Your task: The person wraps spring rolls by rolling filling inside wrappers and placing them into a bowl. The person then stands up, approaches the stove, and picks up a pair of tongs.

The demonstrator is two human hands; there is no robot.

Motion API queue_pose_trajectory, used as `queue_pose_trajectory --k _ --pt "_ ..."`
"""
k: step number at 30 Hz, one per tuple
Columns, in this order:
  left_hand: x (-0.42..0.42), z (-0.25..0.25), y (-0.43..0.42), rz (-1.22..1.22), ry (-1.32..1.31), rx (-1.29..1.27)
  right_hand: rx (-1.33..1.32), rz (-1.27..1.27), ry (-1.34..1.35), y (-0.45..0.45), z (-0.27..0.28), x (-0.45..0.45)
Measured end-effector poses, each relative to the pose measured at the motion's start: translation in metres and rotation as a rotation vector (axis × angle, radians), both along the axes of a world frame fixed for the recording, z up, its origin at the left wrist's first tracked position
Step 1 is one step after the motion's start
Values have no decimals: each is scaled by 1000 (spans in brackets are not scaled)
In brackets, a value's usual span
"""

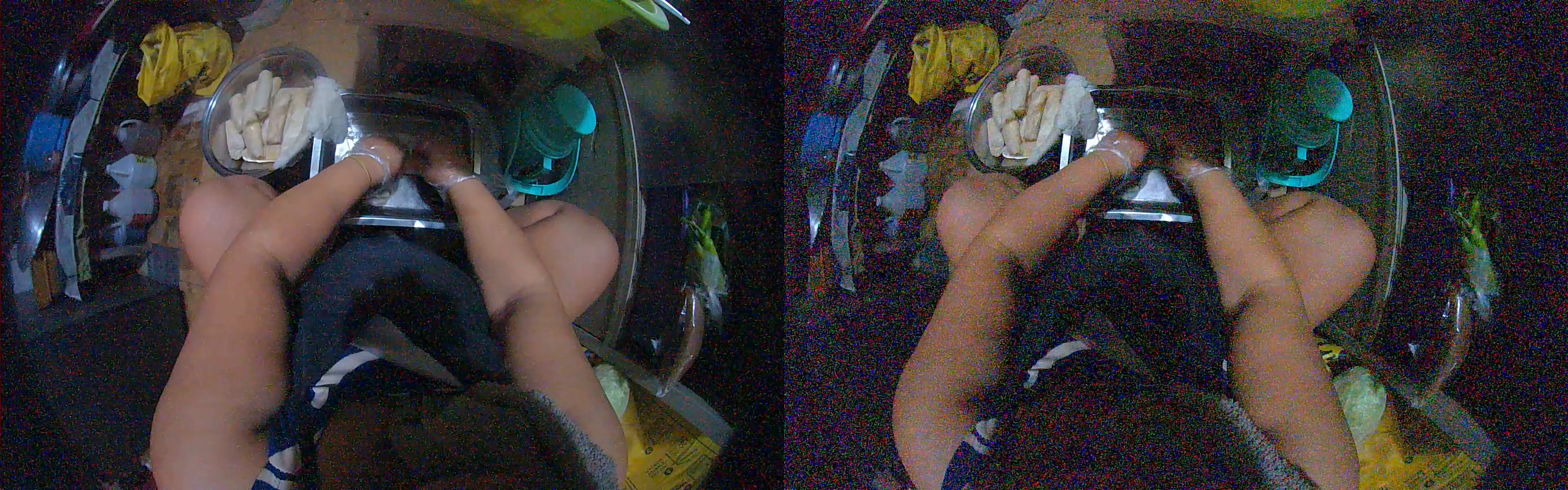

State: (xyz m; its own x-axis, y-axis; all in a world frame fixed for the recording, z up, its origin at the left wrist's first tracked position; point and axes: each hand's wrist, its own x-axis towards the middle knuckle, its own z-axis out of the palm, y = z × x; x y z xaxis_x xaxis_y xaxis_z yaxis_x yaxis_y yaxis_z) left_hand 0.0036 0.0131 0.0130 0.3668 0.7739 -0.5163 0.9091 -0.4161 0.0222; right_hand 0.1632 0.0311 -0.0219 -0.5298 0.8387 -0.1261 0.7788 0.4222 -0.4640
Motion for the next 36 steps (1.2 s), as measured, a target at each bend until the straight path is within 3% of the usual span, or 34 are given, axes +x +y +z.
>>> queue_pose_trajectory --k 4,8,12,14,17,20,23,26,28,30,32,36 --pt "-3 -9 1 0 -10 16 107 -115 80 4 -28 -4" --pt "-6 -16 0 -73 -23 91 -52 -7 -43 -1 -5 0" --pt "-8 -34 0 -71 -80 183 181 -52 43 5 -42 0" --pt "-11 -42 1 -83 -113 200 139 41 -36 -3 -8 1" --pt "-11 -49 2 -65 -126 213 120 45 34 7 -31 2" --pt "-7 -36 -1 -53 -101 194 31 10 -9 7 -29 0" --pt "-6 -36 -1 -13 -117 179 204 3 125 0 -29 0" --pt "-8 -44 2 -18 -114 178 179 52 -54 0 -21 -1" --pt "-6 -30 1 -12 -98 129 201 -20 120 5 -41 -3" --pt "-6 -26 0 -5 -113 123 35 -41 156 9 -49 0" --pt "-8 -36 1 6 -158 159 -317 -12 51 5 -9 1" --pt "-10 -48 5 -10 -150 174 -64 46 89 3 -26 4"
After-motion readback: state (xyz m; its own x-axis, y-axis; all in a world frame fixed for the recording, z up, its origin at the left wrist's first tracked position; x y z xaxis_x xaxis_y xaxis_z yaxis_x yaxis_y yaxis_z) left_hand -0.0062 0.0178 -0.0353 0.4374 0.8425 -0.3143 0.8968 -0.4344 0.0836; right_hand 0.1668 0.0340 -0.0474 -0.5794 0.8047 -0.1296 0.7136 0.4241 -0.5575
